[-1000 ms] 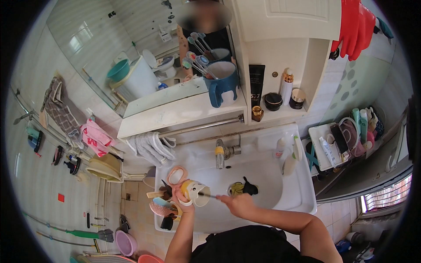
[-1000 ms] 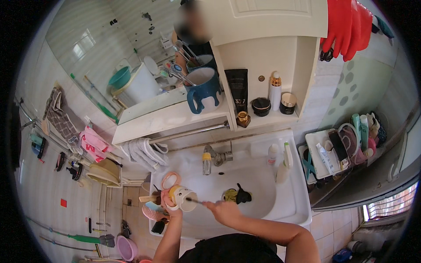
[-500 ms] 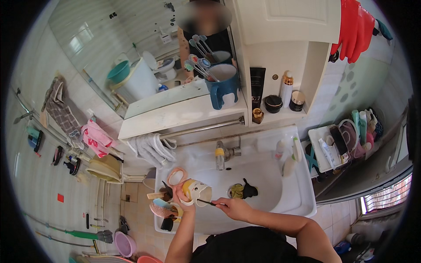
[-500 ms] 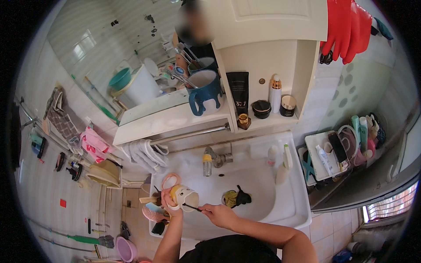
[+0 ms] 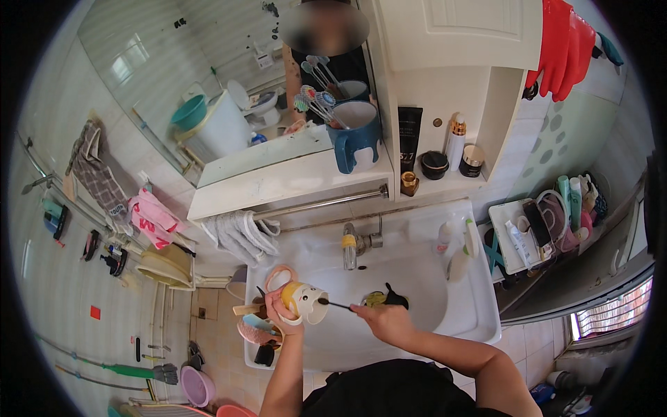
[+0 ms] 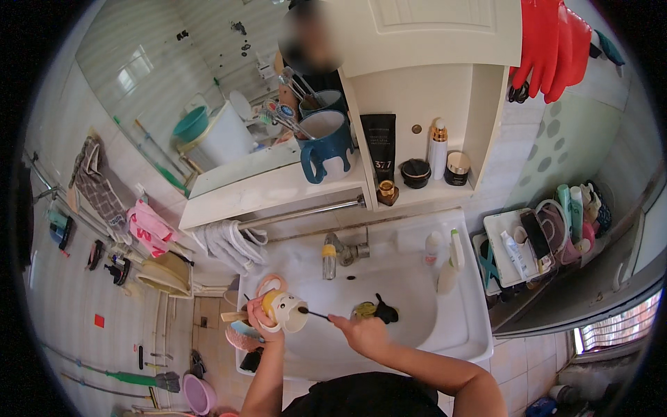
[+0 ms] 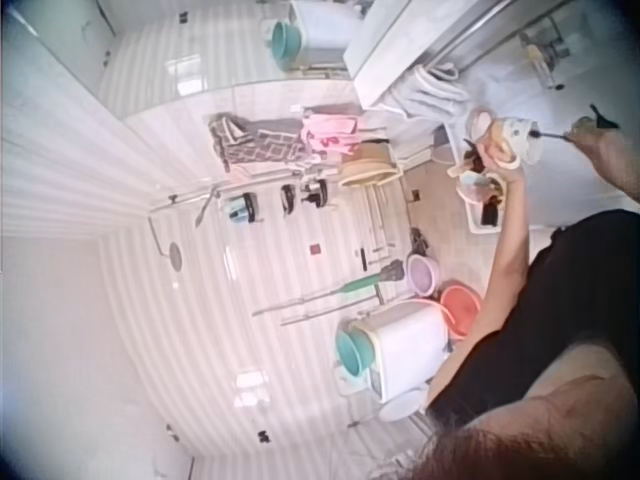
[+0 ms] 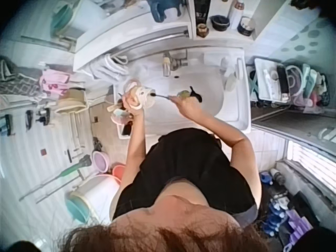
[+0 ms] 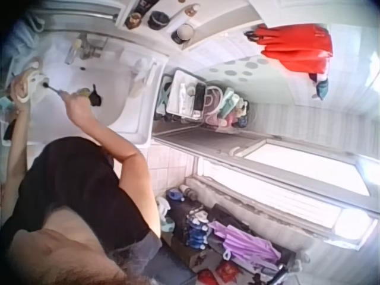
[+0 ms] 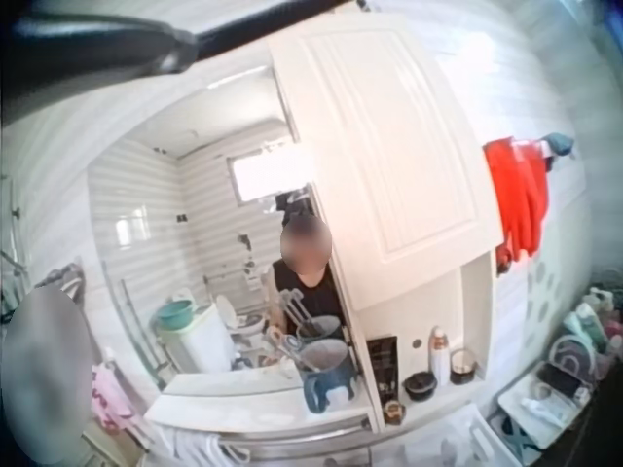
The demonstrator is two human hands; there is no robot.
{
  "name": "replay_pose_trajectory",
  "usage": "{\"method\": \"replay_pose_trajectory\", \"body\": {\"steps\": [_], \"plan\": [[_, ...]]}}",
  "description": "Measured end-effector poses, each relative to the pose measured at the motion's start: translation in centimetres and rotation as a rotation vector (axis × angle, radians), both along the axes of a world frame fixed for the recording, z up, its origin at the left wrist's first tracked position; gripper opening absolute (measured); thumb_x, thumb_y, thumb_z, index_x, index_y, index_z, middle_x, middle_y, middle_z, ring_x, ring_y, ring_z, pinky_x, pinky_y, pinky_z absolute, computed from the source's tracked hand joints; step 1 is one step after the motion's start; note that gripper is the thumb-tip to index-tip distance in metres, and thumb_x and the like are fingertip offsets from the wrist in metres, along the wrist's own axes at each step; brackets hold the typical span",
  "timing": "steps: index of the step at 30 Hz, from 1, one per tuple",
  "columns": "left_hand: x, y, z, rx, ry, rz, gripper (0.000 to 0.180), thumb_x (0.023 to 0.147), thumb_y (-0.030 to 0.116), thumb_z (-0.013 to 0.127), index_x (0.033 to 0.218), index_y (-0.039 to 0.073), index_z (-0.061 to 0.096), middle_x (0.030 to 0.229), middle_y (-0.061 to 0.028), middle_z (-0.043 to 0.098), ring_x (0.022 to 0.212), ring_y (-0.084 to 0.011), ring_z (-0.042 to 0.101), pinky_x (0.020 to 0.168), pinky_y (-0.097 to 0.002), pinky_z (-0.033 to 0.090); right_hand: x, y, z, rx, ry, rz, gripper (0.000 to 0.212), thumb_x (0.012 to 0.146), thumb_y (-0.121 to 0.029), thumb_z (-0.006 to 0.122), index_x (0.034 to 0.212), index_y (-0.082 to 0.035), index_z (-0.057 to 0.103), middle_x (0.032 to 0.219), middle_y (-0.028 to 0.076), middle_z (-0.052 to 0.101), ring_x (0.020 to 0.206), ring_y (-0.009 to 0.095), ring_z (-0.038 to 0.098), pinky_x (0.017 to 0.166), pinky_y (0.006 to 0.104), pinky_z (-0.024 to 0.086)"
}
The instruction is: The person scrubs the inside and outside of a white mug with a yellow design using a toothbrush and water from the sink faucet. After rinsing and placing the white mug on the shelf, the person picks up a yellow mug and repeats the scrubbing and rinsing process with the toothbrush.
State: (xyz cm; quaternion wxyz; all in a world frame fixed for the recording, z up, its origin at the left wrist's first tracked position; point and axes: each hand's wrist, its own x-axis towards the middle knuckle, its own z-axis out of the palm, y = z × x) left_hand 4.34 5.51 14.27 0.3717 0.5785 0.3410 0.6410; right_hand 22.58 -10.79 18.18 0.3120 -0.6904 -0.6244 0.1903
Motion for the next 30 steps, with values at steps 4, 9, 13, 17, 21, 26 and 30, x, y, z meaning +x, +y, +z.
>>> {"method": "replay_pose_trajectory", "body": {"steps": [4,9,13,17,21,26,30], "plan": [[0.9,-0.4,2.3,-0.065,-0.007,0.052,0.024,0.090,0.020,0.037,0.089,-0.001,0.048,0.093,-0.0189,0.062,0.084,-0.0248,0.060,0.081,-0.0339,0.047,-0.9,-1.0,0.7,-0.009,0.172,0.047,0.022,0.086,-0.024,0.056,0.107,-0.022,0.063,0.061,0.012,0.058,0.049,0.029,0.056,0.043,0.0379,0.044],[0.7,-0.2,1.5,-0.043,-0.026,0.051,0.025,0.092,0.022,0.037,0.087,0.000,0.049,0.086,-0.0125,0.059,0.083,-0.0210,0.056,0.080,-0.0300,0.044,0.7,-0.2,1.1,0.042,-0.097,0.003,0.022,0.087,-0.023,0.053,0.107,-0.020,0.063,0.064,0.010,0.061,0.051,0.030,0.057,0.046,0.0367,0.045],[1.1,-0.5,2.8,-0.088,0.049,0.154,0.026,0.091,0.021,0.038,0.086,-0.001,0.052,0.089,-0.0125,0.062,0.078,-0.0188,0.057,0.076,-0.0295,0.046,-0.4,-0.7,0.5,0.158,0.095,0.083,0.024,0.085,-0.021,0.056,0.107,-0.021,0.063,0.065,0.009,0.063,0.050,0.027,0.058,0.044,0.0363,0.045],[-0.3,0.2,0.2,-0.055,0.118,0.126,0.023,0.091,0.021,0.043,0.085,0.000,0.052,0.082,-0.0070,0.057,0.077,-0.0159,0.053,0.074,-0.0280,0.043,0.5,-0.4,-0.3,0.185,-0.076,0.026,0.026,0.084,-0.020,0.056,0.109,-0.022,0.063,0.063,0.008,0.062,0.050,0.025,0.059,0.043,0.0353,0.045],[-0.7,1.0,-0.8,-0.091,0.195,0.094,0.018,0.089,0.017,0.047,0.086,0.000,0.052,0.080,-0.0077,0.056,0.077,-0.0151,0.051,0.074,-0.0280,0.042,1.4,0.1,0.0,0.261,-0.262,0.052,0.032,0.083,-0.016,0.053,0.113,-0.023,0.061,0.060,0.008,0.056,0.046,0.024,0.055,0.039,0.0352,0.042],[-0.9,1.0,0.6,-0.279,0.441,-0.026,0.017,0.088,0.012,0.046,0.082,-0.003,0.054,0.078,-0.0104,0.056,0.075,-0.0204,0.053,0.072,-0.0304,0.042,2.3,-0.2,0.1,0.178,-0.353,0.109,0.040,0.076,-0.011,0.055,0.113,-0.022,0.061,0.060,0.006,0.053,0.046,0.022,0.054,0.039,0.0354,0.041],[0.3,0.4,1.7,-0.269,0.619,-0.094,0.018,0.088,0.008,0.044,0.085,-0.006,0.056,0.077,-0.0153,0.058,0.072,-0.0271,0.055,0.070,-0.0352,0.043,4.5,1.2,3.0,0.218,-0.473,-0.033,0.040,0.074,-0.008,0.055,0.113,-0.017,0.060,0.060,0.006,0.053,0.054,0.021,0.056,0.045,0.0331,0.044]]}}
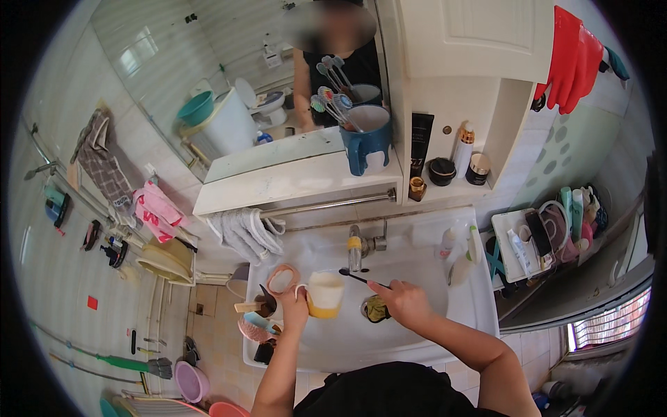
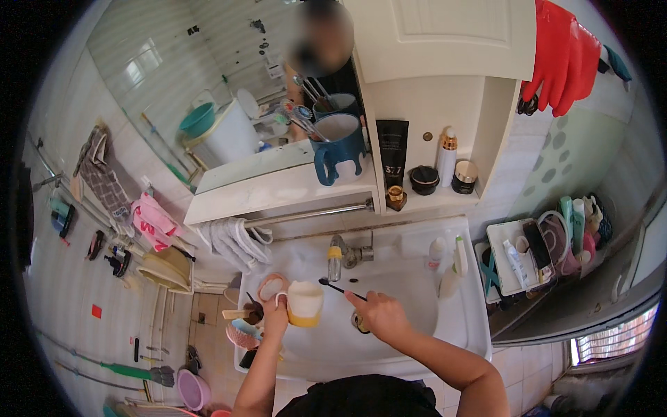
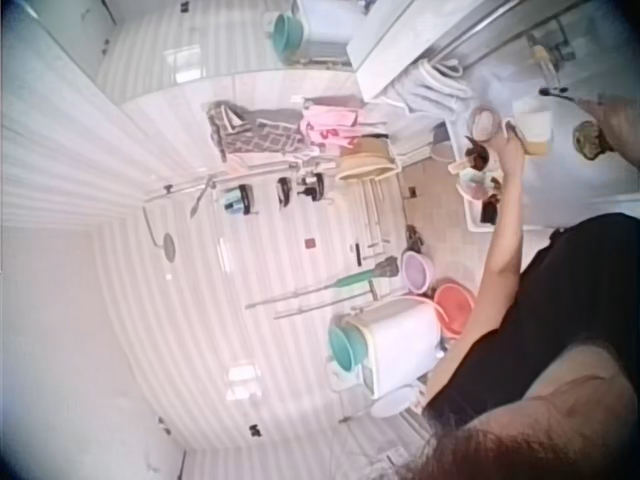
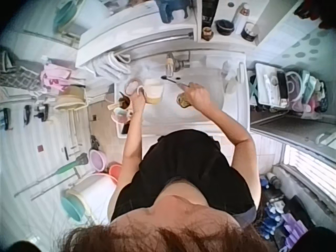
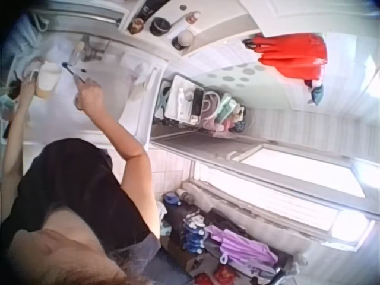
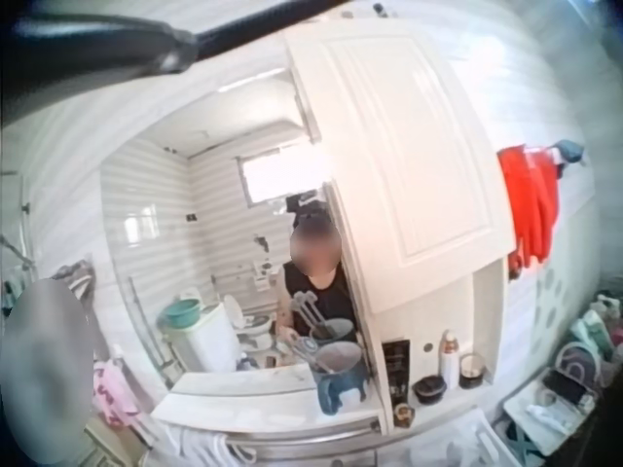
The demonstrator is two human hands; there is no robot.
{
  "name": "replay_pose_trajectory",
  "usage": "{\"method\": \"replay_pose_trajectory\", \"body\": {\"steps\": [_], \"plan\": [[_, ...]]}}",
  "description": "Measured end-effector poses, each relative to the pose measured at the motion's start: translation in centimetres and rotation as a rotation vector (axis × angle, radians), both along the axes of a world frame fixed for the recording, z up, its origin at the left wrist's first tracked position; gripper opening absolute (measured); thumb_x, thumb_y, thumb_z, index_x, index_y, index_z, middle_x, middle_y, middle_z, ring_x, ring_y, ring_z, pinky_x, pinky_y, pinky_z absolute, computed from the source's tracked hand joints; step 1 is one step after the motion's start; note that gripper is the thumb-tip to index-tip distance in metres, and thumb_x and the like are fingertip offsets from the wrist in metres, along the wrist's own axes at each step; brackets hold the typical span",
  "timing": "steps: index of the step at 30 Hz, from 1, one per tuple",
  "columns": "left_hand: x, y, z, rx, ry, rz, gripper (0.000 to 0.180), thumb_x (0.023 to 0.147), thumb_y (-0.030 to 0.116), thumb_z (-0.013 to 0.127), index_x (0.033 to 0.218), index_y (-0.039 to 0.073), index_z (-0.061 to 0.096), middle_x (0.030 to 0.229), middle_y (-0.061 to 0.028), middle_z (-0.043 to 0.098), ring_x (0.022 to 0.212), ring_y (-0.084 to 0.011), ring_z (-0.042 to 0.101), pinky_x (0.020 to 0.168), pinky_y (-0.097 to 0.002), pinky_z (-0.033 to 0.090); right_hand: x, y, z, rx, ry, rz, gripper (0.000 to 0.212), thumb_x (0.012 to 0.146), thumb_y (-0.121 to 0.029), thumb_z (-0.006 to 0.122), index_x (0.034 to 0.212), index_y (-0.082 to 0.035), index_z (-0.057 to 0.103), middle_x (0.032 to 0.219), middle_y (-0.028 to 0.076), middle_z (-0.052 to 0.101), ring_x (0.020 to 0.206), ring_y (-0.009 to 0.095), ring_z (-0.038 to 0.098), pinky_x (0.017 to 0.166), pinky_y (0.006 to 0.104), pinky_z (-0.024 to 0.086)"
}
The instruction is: The person scrubs the inside and outside of a white mug with a yellow design using a toothbrush and water from the sink faucet. After rinsing and placing the white mug on the shelf, the person picks up a yellow mug and repeats the scrubbing and rinsing process with the toothbrush.
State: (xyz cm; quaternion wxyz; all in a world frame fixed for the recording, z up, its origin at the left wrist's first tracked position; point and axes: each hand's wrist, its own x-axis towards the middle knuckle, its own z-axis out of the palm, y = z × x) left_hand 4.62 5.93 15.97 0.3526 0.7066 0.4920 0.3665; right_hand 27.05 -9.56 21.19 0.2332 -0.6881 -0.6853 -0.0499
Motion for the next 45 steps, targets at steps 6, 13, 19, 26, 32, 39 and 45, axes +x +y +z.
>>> {"method": "replay_pose_trajectory", "body": {"steps": [6,13,19,26,32,39,45], "plan": [[0.3,-0.1,1.7,-0.017,0.086,0.014,0.012,0.083,-0.001,0.047,0.088,-0.005,0.057,0.075,-0.0153,0.058,0.069,-0.0274,0.056,0.066,-0.0316,0.045,-0.1,-1.0,-3.0,-0.021,0.224,0.022,0.034,0.075,-0.010,0.057,0.107,-0.020,0.064,0.061,0.007,0.055,0.052,0.024,0.056,0.046,0.0366,0.045],[-0.5,0.3,-0.6,-0.200,-0.056,-0.194,0.009,0.085,0.003,0.053,0.088,-0.002,0.060,0.073,-0.0076,0.058,0.066,-0.0142,0.053,0.065,-0.0267,0.044,0.1,-1.5,-3.2,-0.167,0.341,0.249,0.028,0.081,-0.017,0.057,0.107,-0.022,0.065,0.066,0.007,0.060,0.054,0.025,0.058,0.047,0.0362,0.046],[-0.3,0.5,0.0,-0.365,0.054,-0.376,0.017,0.089,0.013,0.050,0.086,-0.001,0.060,0.074,-0.0024,0.059,0.066,-0.0097,0.051,0.063,-0.0244,0.043,1.7,-0.3,-1.2,-0.096,0.093,0.261,0.029,0.081,-0.018,0.057,0.107,-0.026,0.064,0.067,0.006,0.060,0.053,0.024,0.058,0.046,0.0339,0.045],[0.0,-0.1,1.4,-0.419,0.259,-0.583,0.016,0.086,0.011,0.049,0.089,0.001,0.061,0.072,-0.0052,0.060,0.067,-0.0114,0.054,0.064,-0.0261,0.045,2.9,-0.4,-1.0,-0.180,0.075,0.382,0.032,0.078,-0.017,0.058,0.108,-0.026,0.064,0.073,0.004,0.062,0.060,0.021,0.060,0.048,0.0326,0.046],[-0.9,1.0,1.2,-0.388,0.193,-0.647,0.015,0.085,0.009,0.050,0.092,0.003,0.062,0.076,-0.0056,0.063,0.070,-0.0117,0.055,0.067,-0.0257,0.045,3.3,-1.6,0.3,-0.259,0.136,0.422,0.031,0.077,-0.013,0.057,0.105,-0.024,0.065,0.073,0.003,0.062,0.059,0.021,0.059,0.049,0.0327,0.046],[0.1,0.4,2.2,-0.344,0.198,-0.741,0.025,0.081,-0.001,0.049,0.099,0.006,0.064,0.081,-0.0053,0.064,0.072,-0.0103,0.055,0.070,-0.0245,0.046,4.2,-0.5,0.9,-0.196,0.121,0.388,0.033,0.081,-0.015,0.056,0.109,-0.030,0.063,0.071,0.003,0.062,0.058,0.022,0.059,0.049,0.0333,0.047],[-0.3,0.7,3.0,-0.427,0.177,-0.737,0.033,0.079,-0.004,0.047,0.104,0.008,0.064,0.080,-0.0034,0.063,0.070,-0.0086,0.054,0.070,-0.0219,0.046,4.5,-1.0,-1.4,-0.123,0.249,0.461,0.028,0.083,-0.019,0.056,0.107,-0.031,0.064,0.068,0.003,0.061,0.058,0.024,0.058,0.049,0.0332,0.046]]}}
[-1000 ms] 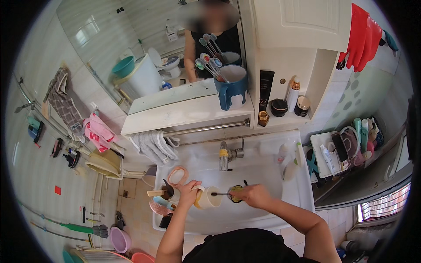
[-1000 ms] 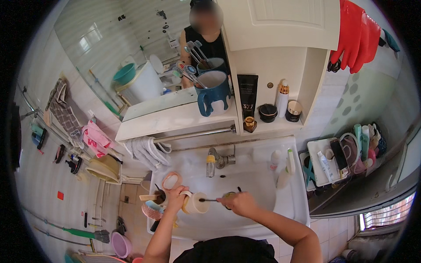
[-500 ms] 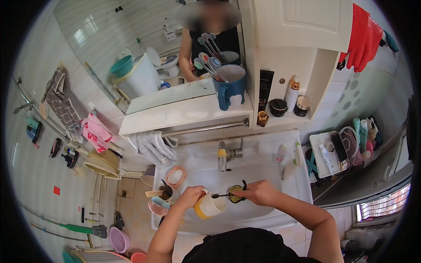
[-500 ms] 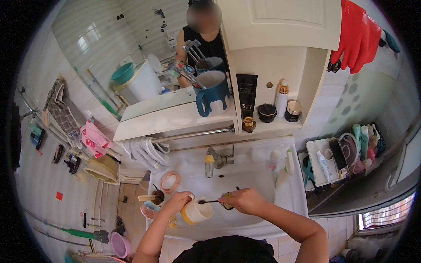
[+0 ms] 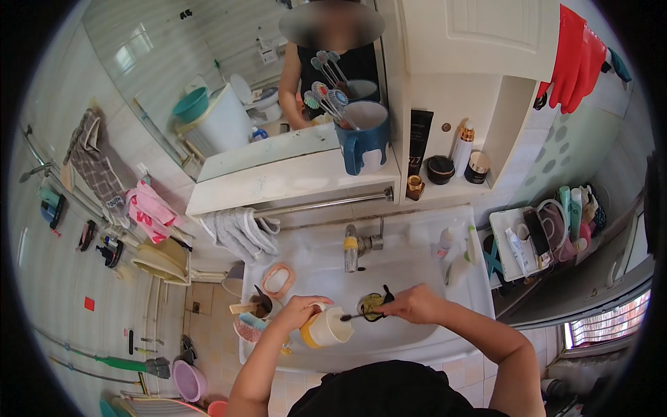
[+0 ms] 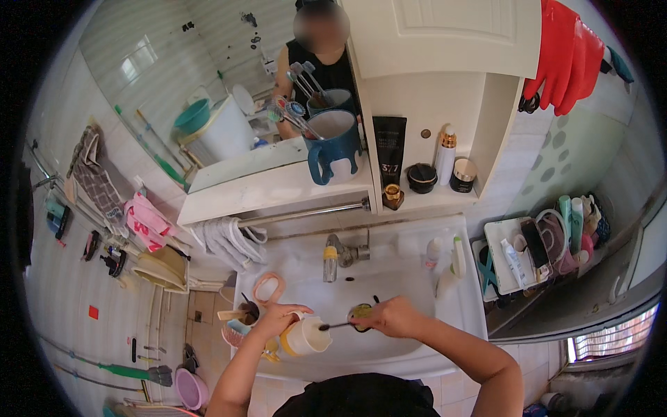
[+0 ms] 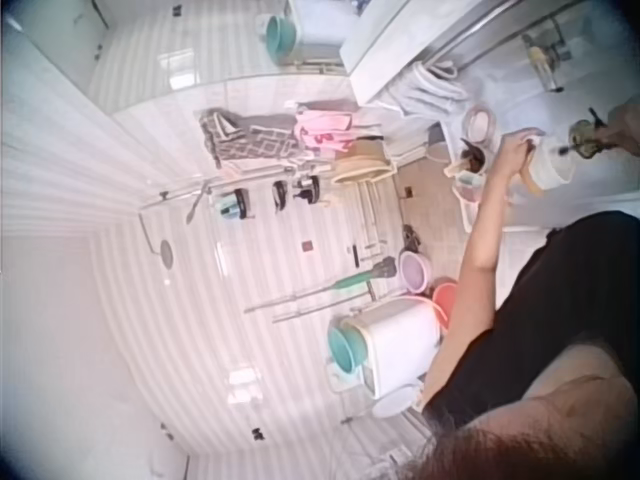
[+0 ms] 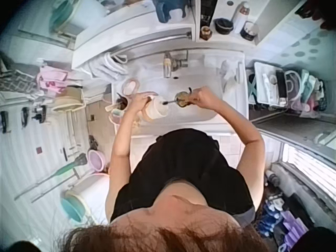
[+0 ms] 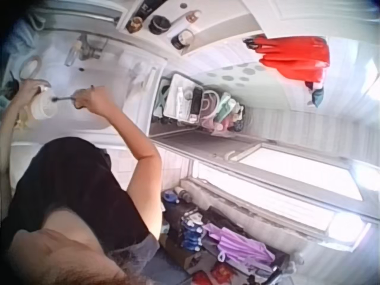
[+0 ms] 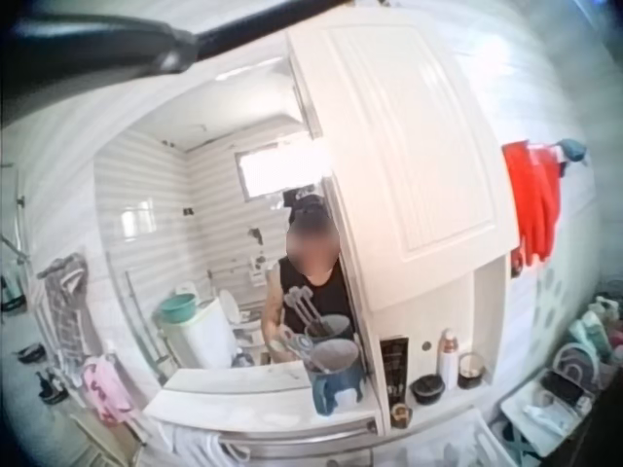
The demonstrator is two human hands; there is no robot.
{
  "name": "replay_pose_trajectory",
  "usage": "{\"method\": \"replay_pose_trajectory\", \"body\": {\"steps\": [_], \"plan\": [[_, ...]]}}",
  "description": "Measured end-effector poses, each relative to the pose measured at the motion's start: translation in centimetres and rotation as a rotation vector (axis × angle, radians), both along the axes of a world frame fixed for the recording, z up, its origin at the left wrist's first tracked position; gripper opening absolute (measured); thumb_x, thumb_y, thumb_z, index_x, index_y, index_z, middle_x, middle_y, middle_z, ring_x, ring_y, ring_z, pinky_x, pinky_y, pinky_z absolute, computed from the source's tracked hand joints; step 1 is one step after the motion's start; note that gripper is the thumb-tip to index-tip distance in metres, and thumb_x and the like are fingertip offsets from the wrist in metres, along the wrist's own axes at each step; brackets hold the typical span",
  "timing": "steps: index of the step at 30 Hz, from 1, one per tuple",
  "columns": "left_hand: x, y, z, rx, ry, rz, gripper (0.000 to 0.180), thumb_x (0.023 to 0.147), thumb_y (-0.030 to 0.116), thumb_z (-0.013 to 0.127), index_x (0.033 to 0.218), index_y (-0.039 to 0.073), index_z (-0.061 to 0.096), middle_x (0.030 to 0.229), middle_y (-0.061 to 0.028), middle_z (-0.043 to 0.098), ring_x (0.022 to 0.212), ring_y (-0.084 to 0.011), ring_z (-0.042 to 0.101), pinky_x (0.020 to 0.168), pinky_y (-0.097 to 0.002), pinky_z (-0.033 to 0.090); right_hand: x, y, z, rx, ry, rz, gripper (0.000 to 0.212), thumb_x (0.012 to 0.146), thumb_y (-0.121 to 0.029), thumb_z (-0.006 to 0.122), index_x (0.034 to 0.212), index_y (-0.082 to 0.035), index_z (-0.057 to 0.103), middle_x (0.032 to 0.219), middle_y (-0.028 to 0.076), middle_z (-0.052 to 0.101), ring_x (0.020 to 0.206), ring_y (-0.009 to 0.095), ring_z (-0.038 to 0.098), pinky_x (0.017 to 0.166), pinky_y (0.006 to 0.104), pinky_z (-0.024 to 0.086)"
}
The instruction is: The person scrubs the inside and outside of a white mug with a yellow design using a toothbrush and water from the sink faucet. After rinsing and placing the white mug on the shelf, the person picks up a yellow mug and repeats the scrubbing and rinsing process with the toothbrush.
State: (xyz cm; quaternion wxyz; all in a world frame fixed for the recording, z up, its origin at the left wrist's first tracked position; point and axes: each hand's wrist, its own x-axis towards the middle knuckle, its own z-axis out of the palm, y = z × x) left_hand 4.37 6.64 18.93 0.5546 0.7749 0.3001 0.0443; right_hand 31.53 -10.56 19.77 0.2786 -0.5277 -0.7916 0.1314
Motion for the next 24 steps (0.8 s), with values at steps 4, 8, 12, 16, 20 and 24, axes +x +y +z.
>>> {"method": "replay_pose_trajectory", "body": {"steps": [4,8,12,16,20,24], "plan": [[0.0,0.0,0.2,-0.017,0.009,0.007,0.035,0.078,-0.006,0.046,0.105,0.009,0.065,0.078,-0.0026,0.062,0.069,-0.0075,0.053,0.069,-0.0217,0.045,0.1,0.1,1.3,-0.173,-0.010,-0.077,0.026,0.084,-0.021,0.055,0.106,-0.033,0.065,0.069,0.001,0.062,0.058,0.024,0.058,0.050,0.0330,0.046],[-0.1,0.0,0.3,-0.049,0.007,0.043,0.037,0.078,-0.009,0.046,0.105,0.008,0.065,0.081,-0.0023,0.063,0.069,-0.0063,0.051,0.067,-0.0206,0.045,-0.1,-0.5,0.8,-0.184,-0.062,-0.020,0.025,0.084,-0.023,0.056,0.105,-0.032,0.065,0.071,0.002,0.063,0.059,0.024,0.059,0.050,0.0334,0.047],[0.1,-0.3,-1.1,0.031,-0.161,0.071,0.034,0.079,-0.008,0.046,0.105,0.005,0.064,0.087,-0.0035,0.064,0.071,-0.0058,0.051,0.067,-0.0195,0.044,-0.9,0.0,2.1,-0.165,-0.027,-0.162,0.023,0.086,-0.027,0.056,0.107,-0.031,0.065,0.077,0.004,0.065,0.062,0.025,0.060,0.054,0.0343,0.049],[0.2,-0.3,-1.2,0.056,-0.229,0.315,0.038,0.078,-0.011,0.041,0.107,0.003,0.062,0.091,-0.0044,0.065,0.076,-0.0066,0.054,0.068,-0.0202,0.045,-1.9,-1.0,1.2,-0.282,0.114,-0.153,0.024,0.087,-0.030,0.056,0.110,-0.028,0.063,0.075,0.006,0.065,0.061,0.026,0.060,0.056,0.0340,0.049],[0.1,-1.2,-2.2,0.277,-0.279,0.380,0.044,0.077,-0.013,0.037,0.110,0.003,0.060,0.088,-0.0046,0.065,0.074,-0.0078,0.055,0.069,-0.0207,0.045,-3.0,-1.1,0.0,-0.307,0.474,-0.372,0.027,0.088,-0.030,0.055,0.114,-0.027,0.061,0.070,0.010,0.063,0.057,0.026,0.058,0.055,0.0327,0.048],[0.6,-1.7,-3.6,0.336,-0.326,0.415,0.045,0.078,-0.014,0.038,0.112,0.004,0.060,0.083,-0.0048,0.064,0.072,-0.0090,0.056,0.070,-0.0210,0.044,-5.9,-2.3,0.3,-0.479,0.520,-0.264,0.029,0.089,-0.029,0.055,0.118,-0.028,0.058,0.069,0.013,0.061,0.054,0.025,0.057,0.054,0.0315,0.046]]}}
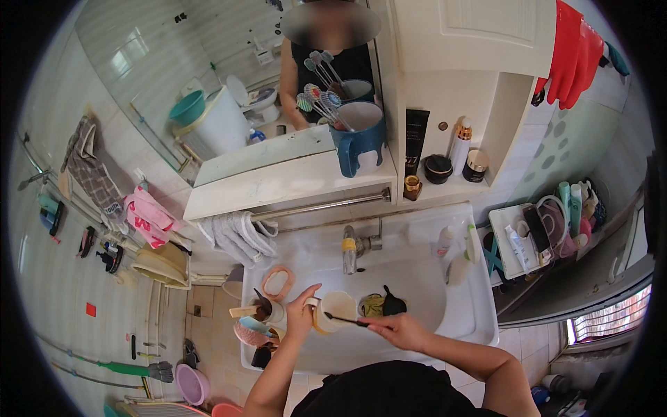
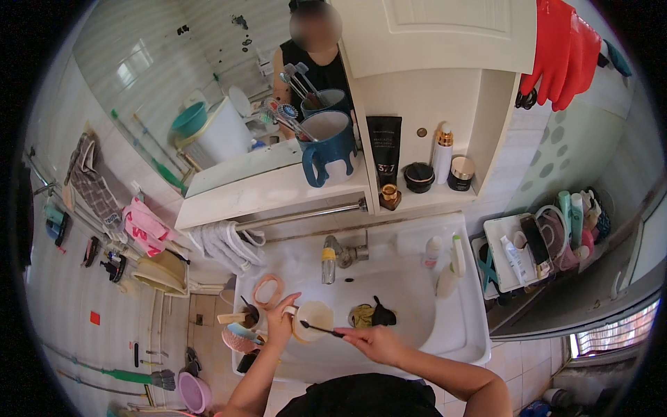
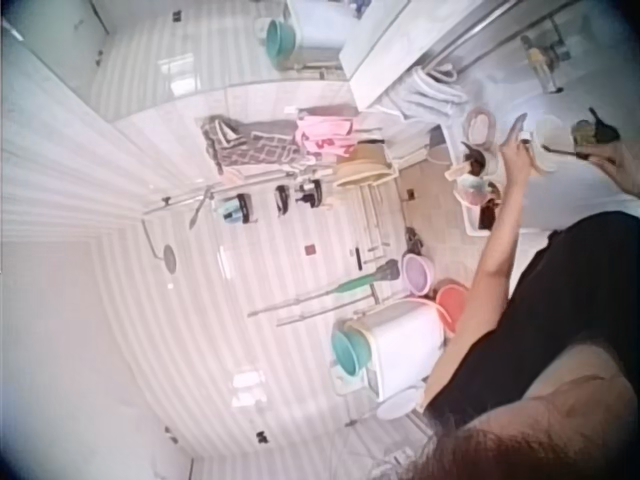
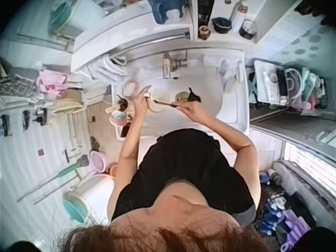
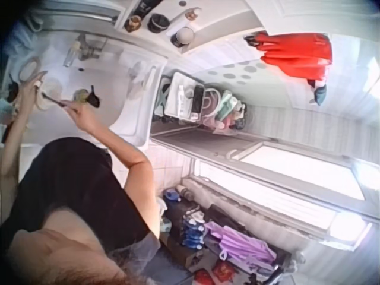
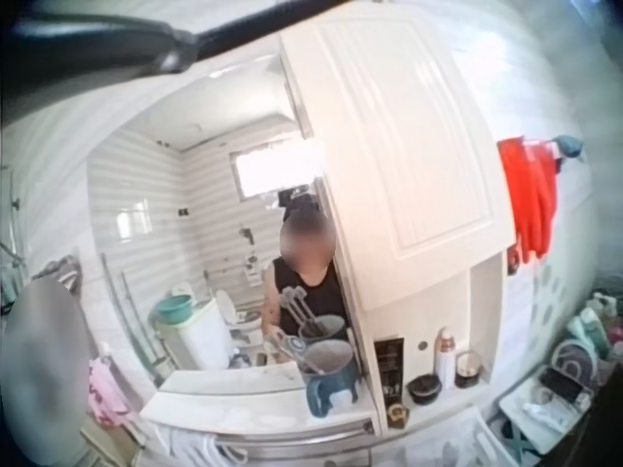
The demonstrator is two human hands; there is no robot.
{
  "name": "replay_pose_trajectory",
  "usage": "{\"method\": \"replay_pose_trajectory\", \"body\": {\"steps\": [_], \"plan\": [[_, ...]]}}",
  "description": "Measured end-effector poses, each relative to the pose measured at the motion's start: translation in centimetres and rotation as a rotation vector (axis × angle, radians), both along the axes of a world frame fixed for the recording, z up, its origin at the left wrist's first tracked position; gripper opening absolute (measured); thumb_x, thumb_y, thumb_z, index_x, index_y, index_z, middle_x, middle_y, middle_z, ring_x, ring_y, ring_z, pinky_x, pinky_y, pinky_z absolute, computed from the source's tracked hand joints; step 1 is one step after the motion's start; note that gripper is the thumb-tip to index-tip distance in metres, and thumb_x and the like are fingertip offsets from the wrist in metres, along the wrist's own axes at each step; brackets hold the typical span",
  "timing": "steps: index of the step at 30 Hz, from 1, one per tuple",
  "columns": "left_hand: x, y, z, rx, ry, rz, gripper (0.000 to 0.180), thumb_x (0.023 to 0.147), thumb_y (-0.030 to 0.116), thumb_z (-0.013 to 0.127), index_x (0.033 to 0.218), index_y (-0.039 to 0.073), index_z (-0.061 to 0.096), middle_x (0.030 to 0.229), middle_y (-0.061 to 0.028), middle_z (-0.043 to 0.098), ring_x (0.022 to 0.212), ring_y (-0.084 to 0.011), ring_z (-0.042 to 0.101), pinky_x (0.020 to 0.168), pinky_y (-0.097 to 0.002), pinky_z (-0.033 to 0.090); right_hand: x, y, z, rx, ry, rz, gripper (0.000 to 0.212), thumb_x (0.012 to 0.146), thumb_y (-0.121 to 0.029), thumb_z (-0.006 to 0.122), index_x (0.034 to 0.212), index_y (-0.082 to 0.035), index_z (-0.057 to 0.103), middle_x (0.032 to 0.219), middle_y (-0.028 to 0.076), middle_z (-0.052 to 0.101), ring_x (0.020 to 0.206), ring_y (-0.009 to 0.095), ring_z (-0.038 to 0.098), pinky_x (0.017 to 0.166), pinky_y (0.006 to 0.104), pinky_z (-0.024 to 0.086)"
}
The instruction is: The person scrubs the inside and outside of a white mug with a yellow design using a toothbrush and water from the sink faucet. After rinsing and placing the white mug on the shelf, the person picks up a yellow mug and repeats the scrubbing and rinsing process with the toothbrush.
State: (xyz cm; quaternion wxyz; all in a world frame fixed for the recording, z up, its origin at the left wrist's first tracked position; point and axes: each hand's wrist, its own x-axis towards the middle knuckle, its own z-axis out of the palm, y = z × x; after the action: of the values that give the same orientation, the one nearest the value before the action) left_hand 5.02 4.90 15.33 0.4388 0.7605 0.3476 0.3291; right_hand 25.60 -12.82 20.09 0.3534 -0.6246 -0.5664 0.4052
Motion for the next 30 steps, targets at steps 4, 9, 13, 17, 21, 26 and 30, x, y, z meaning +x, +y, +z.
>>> {"method": "replay_pose_trajectory", "body": {"steps": [4,9,13,17,21,26,30], "plan": [[0.9,-1.0,1.3,-0.062,-0.049,0.013,0.045,0.078,-0.013,0.041,0.115,0.005,0.059,0.080,-0.0064,0.064,0.071,-0.0096,0.056,0.072,-0.0220,0.044,0.2,0.9,-4.1,0.143,0.092,-0.189,0.029,0.089,-0.027,0.056,0.118,-0.027,0.058,0.075,0.014,0.063,0.056,0.025,0.057,0.056,0.0303,0.047],[0.6,-1.1,1.0,-0.042,0.021,0.067,0.044,0.079,-0.013,0.042,0.116,0.005,0.058,0.077,-0.0083,0.063,0.072,-0.0102,0.056,0.073,-0.0227,0.045,-0.7,0.4,-1.4,0.280,0.124,-0.131,0.027,0.089,-0.025,0.056,0.115,-0.024,0.060,0.080,0.013,0.064,0.058,0.028,0.058,0.056,0.0321,0.048],[1.0,-2.0,0.8,0.066,-0.001,0.100,0.044,0.078,-0.011,0.044,0.117,0.005,0.058,0.076,-0.0084,0.063,0.071,-0.0108,0.056,0.072,-0.0236,0.045,-0.6,1.2,-0.5,0.242,-0.025,-0.194,0.027,0.087,-0.023,0.057,0.114,-0.022,0.062,0.080,0.012,0.064,0.061,0.031,0.058,0.055,0.0335,0.048],[1.3,-2.3,1.4,0.062,-0.009,0.149,0.048,0.076,-0.011,0.042,0.118,0.006,0.057,0.075,-0.0090,0.063,0.071,-0.0115,0.058,0.072,-0.0247,0.046,-0.9,0.7,-0.4,0.340,-0.053,-0.126,0.028,0.086,-0.021,0.059,0.113,-0.022,0.062,0.080,0.013,0.063,0.062,0.030,0.059,0.053,0.0334,0.047],[1.0,-2.5,1.3,0.078,-0.013,0.141,0.050,0.075,-0.011,0.040,0.119,0.006,0.057,0.074,-0.0106,0.064,0.069,-0.0134,0.059,0.071,-0.0265,0.047,-0.7,1.0,-0.6,0.321,-0.095,-0.229,0.029,0.086,-0.020,0.059,0.115,-0.021,0.061,0.081,0.014,0.063,0.064,0.030,0.060,0.055,0.0347,0.048],[1.2,-2.7,1.4,0.153,0.024,0.197,0.051,0.074,-0.011,0.037,0.119,0.006,0.056,0.076,-0.0118,0.064,0.070,-0.0166,0.061,0.072,-0.0287,0.049,-1.5,0.5,-0.4,0.277,-0.031,-0.330,0.029,0.086,-0.019,0.058,0.115,-0.019,0.061,0.080,0.016,0.063,0.063,0.028,0.060,0.056,0.0325,0.047],[0.8,-2.7,0.9,0.285,0.016,0.268,0.052,0.074,-0.011,0.036,0.119,0.005,0.055,0.076,-0.0117,0.064,0.072,-0.0181,0.062,0.072,-0.0300,0.049,-1.4,0.7,-0.8,0.161,-0.014,-0.378,0.027,0.088,-0.022,0.057,0.114,-0.017,0.061,0.076,0.017,0.062,0.060,0.028,0.059,0.055,0.0321,0.046]]}}
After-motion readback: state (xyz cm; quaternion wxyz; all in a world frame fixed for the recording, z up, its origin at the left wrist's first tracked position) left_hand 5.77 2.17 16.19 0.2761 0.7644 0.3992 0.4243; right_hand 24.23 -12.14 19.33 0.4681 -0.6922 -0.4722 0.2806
